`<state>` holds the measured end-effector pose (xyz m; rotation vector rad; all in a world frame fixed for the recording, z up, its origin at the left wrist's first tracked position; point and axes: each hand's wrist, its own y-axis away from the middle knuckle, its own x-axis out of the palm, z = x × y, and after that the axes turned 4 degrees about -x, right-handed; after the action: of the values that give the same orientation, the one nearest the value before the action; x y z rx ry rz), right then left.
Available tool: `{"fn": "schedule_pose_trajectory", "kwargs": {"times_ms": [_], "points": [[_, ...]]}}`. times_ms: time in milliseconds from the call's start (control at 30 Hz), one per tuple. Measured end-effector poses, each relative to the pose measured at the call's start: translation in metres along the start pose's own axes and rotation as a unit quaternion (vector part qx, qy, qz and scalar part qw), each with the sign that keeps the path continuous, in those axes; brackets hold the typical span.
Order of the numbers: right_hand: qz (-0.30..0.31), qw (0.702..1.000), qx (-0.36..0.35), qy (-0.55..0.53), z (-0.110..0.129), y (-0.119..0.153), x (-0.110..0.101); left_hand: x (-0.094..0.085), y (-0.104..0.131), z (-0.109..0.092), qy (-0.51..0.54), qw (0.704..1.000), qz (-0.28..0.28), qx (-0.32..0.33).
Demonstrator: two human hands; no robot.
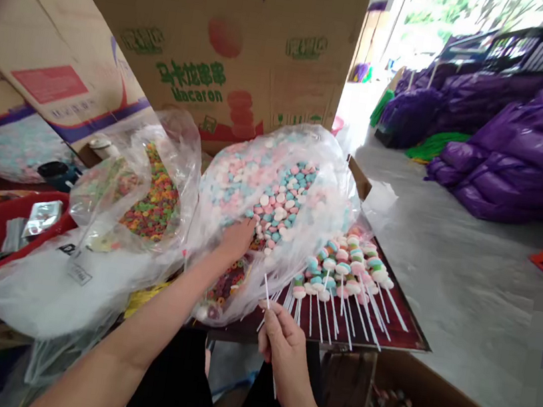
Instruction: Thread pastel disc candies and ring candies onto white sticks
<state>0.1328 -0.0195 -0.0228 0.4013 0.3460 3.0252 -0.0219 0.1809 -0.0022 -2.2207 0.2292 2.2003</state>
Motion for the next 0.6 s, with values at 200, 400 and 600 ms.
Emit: {"fn": "schedule_pose_trajectory", "kwargs": {"times_ms": [200, 400, 600], "points": [[0.014, 1.000, -0.003, -0.013, -0.006, 0.003, 0.006, -0.004, -0.005, -0.002, 0.024, 1.000, -0.012, -0.004], [0.007, 1.000, -0.026, 0.002, -0.009, 0.016, -0.005, -0.002, 0.014, 0.002, 0.068, 0.997, 0.012, 0.027], [-0.011, 0.999, -0.032, 0.006, -0.008, 0.021, -0.013, -0.004, 0.025, 0.007, 0.114, 0.993, 0.001, 0.041]]}}
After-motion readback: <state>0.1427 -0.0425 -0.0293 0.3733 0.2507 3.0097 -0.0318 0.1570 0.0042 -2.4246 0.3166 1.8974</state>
